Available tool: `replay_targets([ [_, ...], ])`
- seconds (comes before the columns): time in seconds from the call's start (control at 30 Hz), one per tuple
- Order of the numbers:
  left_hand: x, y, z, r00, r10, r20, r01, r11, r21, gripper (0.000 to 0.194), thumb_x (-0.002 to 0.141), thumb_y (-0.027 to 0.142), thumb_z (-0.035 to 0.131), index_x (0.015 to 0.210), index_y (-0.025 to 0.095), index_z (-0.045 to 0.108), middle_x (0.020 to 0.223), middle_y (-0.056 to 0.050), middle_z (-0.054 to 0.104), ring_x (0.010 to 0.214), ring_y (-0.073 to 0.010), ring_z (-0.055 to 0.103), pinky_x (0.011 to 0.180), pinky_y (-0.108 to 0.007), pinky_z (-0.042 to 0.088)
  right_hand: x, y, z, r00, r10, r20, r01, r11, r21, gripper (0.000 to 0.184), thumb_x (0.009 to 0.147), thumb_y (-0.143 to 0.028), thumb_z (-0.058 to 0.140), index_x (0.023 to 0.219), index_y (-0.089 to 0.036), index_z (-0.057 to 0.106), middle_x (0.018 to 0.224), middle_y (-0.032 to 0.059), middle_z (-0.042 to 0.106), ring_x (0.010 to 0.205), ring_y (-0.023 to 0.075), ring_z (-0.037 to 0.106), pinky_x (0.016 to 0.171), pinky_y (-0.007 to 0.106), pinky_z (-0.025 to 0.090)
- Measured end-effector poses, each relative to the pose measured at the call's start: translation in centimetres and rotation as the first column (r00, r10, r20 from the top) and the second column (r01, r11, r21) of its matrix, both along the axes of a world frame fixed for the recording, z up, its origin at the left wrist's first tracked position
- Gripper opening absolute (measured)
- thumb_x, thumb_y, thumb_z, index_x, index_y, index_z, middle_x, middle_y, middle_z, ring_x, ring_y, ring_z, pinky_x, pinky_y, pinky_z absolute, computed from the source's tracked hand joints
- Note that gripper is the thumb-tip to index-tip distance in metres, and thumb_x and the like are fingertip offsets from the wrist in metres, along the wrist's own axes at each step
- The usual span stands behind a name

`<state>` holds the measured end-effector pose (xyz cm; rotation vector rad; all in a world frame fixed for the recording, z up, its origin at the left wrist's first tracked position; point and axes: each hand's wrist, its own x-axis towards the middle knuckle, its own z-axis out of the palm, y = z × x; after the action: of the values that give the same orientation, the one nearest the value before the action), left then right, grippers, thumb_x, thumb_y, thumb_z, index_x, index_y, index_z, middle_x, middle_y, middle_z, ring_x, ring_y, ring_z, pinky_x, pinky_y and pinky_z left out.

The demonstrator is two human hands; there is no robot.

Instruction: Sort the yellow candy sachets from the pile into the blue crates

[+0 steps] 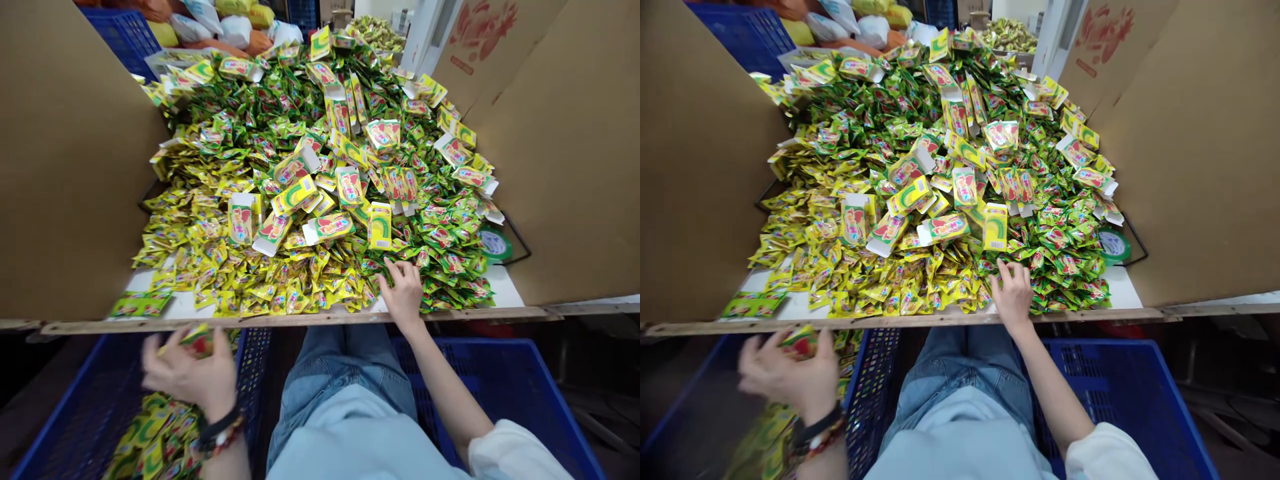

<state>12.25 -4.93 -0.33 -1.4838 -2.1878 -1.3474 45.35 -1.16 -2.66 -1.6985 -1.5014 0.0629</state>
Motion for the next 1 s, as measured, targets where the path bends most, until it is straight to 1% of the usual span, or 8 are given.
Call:
replay_targets([
  [0.07,-1.5,0.4,1.0,0.987,0.106,-0.117,-0.107,0.994,-0.004,0.044,0.075,0.043,0.071,0.112,0.023,0.06,0.148,-0.012,0.037,0.135,-0.0453,0.031,0.107,-0.066,0.023,0.8,1.7,-0.1,0.991,-0.05,0.12,0.053,0.998,-0.019,0.017,0.087,-0.023,0.06,0.094,-0.02,0.075,0.094,0.0124,0.065,0.094,0.0271,0.055,0.076,0.038,0.049],
  [0.17,3.3,2.1,1.0,0.965,-0.245,-0.094,0.24,0.969,-0.062,0.025,0.085,0.042,0.06,0.094,0.02,0.067,0.108,-0.009,0.061,0.107,-0.031,0.055,0.097,-0.051,0.04,1.0,2.7,-0.1,0.999,0.017,0.051,-0.02,0.998,0.058,0.015,0.086,-0.02,0.06,0.076,-0.021,0.071,0.092,0.0087,0.066,0.094,0.0246,0.056,0.082,0.039,0.047],
  [0.23,9.1,3.7,0.3,0.878,-0.476,-0.054,0.468,0.876,-0.121,0.023,0.09,0.04,0.056,0.091,0.021,0.069,0.096,-0.007,0.061,0.096,-0.0252,0.056,0.09,-0.043,0.044,0.9,2.2,0.1,0.985,0.058,-0.164,-0.038,0.992,0.123,0.011,0.086,-0.025,0.061,0.078,-0.02,0.066,0.093,0.0072,0.067,0.091,0.0224,0.059,0.084,0.038,0.048],
  [0.4,18.6,6.9,-1.1,0.797,-0.599,-0.074,0.567,0.785,-0.248,0.02,0.082,0.035,0.066,0.088,0.017,0.066,0.097,-0.014,0.06,0.094,-0.0296,0.053,0.08,-0.042,0.045,1.3,0.2,1.0,0.702,0.095,-0.706,-0.121,0.993,0.013,0.019,0.081,-0.036,0.065,0.089,-0.02,0.059,0.07,-0.0025,0.06,0.055,0.0121,0.052,0.053,0.024,0.043],
  [0.53,18.7,7.0,-0.9,0.718,-0.683,0.135,0.695,0.693,-0.189,0.002,0.082,0.02,0.06,0.083,0.019,0.06,0.1,-0.011,0.064,0.101,-0.0275,0.056,0.088,-0.041,0.045,1.9,-1.1,1.7,0.561,0.187,-0.806,-0.326,0.945,-0.008,0.027,0.079,-0.038,0.067,0.101,-0.021,0.065,0.087,0.0017,0.067,0.076,0.0151,0.062,0.065,0.025,0.049],
  [0.7,17.0,5.9,0.2,0.427,-0.611,0.667,0.851,0.521,-0.068,0.015,0.081,0.03,0.062,0.089,0.017,0.062,0.081,-0.002,0.066,0.065,-0.0137,0.058,0.064,-0.026,0.046,2.3,-2.3,3.3,0.498,0.272,-0.824,-0.581,0.81,-0.084,0.021,0.072,-0.033,0.076,0.087,-0.02,0.069,0.082,0.0012,0.069,0.078,0.0165,0.064,0.071,0.027,0.051],
  [0.83,16.3,5.8,0.9,0.316,-0.625,0.714,0.92,0.386,-0.069,0.022,0.085,0.035,0.058,0.088,0.016,0.069,0.087,-0.005,0.07,0.079,-0.0175,0.063,0.073,-0.027,0.048,2.0,-2.3,5.1,0.598,0.496,-0.63,-0.757,0.609,-0.239,0.014,0.085,-0.024,0.06,0.087,-0.021,0.073,0.084,0.0028,0.066,0.079,0.0159,0.062,0.07,0.025,0.048],
  [1.0,16.0,5.2,1.3,0.329,-0.68,0.656,0.935,0.335,-0.121,0.031,0.095,0.033,0.044,0.105,0.018,0.069,0.106,-0.008,0.071,0.1,-0.0225,0.065,0.092,-0.034,0.047,0.8,-1.8,6.1,0.756,0.476,-0.449,-0.644,0.661,-0.385,0.028,0.077,-0.016,0.065,0.104,-0.021,0.066,0.072,-0.0036,0.057,0.057,0.0114,0.053,0.053,0.021,0.038],
])
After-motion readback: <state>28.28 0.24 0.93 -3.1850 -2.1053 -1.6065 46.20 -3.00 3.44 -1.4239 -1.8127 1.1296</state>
